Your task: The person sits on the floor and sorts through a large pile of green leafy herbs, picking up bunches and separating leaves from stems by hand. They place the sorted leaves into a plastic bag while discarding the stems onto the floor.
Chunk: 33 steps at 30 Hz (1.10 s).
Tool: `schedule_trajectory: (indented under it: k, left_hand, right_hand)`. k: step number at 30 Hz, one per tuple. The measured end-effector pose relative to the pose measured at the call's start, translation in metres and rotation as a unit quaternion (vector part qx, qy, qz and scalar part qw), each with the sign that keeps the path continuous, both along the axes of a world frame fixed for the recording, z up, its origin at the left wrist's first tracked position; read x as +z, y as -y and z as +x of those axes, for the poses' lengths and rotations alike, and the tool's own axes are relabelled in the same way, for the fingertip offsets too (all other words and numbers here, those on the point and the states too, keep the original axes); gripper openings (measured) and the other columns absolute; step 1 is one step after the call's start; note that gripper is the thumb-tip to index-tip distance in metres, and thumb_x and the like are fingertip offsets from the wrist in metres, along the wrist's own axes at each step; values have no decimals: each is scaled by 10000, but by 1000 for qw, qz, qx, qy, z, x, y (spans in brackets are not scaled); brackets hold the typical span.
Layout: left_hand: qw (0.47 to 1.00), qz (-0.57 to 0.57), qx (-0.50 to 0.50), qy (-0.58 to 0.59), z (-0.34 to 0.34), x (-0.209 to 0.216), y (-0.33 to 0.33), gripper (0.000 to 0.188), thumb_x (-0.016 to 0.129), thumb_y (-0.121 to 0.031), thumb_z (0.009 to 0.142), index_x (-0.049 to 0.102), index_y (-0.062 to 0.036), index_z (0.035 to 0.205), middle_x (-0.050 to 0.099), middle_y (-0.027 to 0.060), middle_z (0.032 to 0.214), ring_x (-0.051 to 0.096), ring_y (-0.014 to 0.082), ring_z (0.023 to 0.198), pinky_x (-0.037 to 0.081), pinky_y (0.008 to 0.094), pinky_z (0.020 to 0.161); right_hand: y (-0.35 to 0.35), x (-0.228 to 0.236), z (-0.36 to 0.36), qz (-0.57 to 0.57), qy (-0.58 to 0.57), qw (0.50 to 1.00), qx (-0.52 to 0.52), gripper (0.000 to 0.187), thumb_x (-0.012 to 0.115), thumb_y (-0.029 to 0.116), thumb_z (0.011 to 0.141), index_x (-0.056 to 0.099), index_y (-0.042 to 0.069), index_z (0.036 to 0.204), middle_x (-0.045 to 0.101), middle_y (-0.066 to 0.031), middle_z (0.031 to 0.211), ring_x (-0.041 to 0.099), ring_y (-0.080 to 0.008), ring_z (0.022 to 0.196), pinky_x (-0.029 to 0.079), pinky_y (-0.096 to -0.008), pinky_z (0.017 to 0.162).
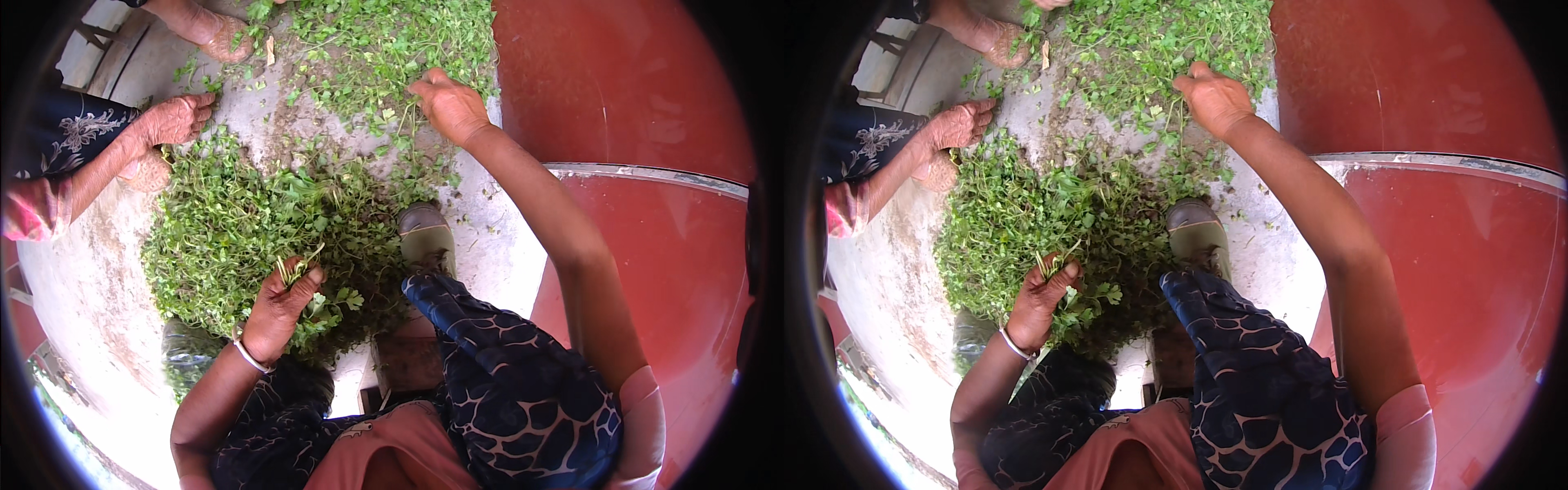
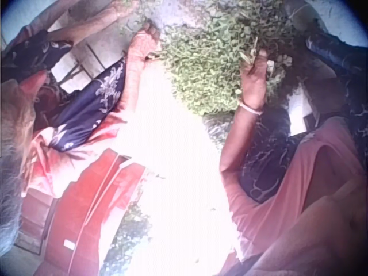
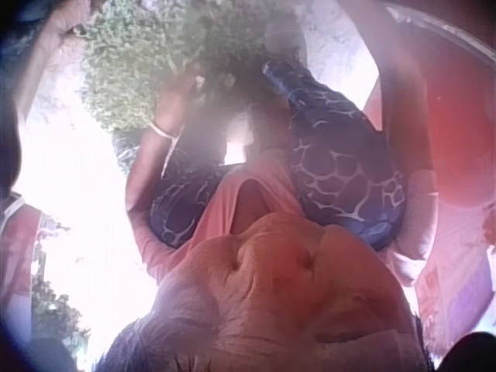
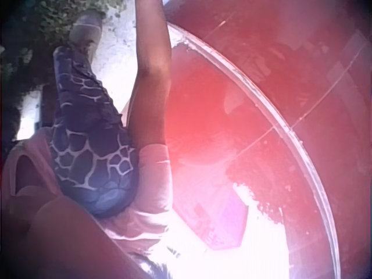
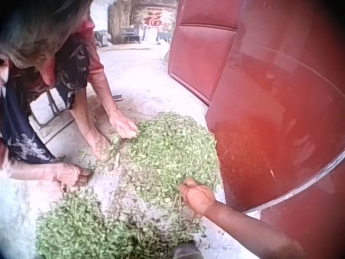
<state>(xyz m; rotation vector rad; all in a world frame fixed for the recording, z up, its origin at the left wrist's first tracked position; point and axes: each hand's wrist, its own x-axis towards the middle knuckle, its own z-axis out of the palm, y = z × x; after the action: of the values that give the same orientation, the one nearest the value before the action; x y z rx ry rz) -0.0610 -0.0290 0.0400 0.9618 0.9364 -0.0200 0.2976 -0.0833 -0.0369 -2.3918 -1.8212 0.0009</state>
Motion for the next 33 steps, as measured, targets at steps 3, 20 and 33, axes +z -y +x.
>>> schedule_trajectory:
  k: [3, 20, 33]
  left_hand:
    - [1000, -16, -10, 15, 4, 3, -4, 227, 689, -168, 812, 597, -67, 993, 587, -41, 872, 520, 80, 825, 389, 249, 770]
    - [998, -49, 41, -12, 55, -12, -31, 310, 706, -223, 755, 661, -61, 1015, 664, 29, 1017, 506, 156, 1055, 275, 342, 989]
    - [994, -70, 50, 73, 81, 2, -12, 273, 683, -208, 804, 653, -52, 1026, 658, 11, 947, 564, 112, 855, 416, 266, 802]
  right_hand:
    - [5, 3, 2, -7, -10, 1000, 25, 220, 557, 31, 754, 621, 125, 943, 547, -121, 945, 592, -306, 797, 493, -408, 684]
    - [55, 42, -81, 166, -624, 753, -129, 172, 556, 62, 893, 580, 51, 1063, 608, 3, 984, 561, -51, 843, 515, -230, 717]
    - [51, 65, -125, 208, -299, 931, 12, 186, 607, 18, 736, 610, 74, 913, 611, -75, 893, 614, -275, 745, 502, -340, 636]
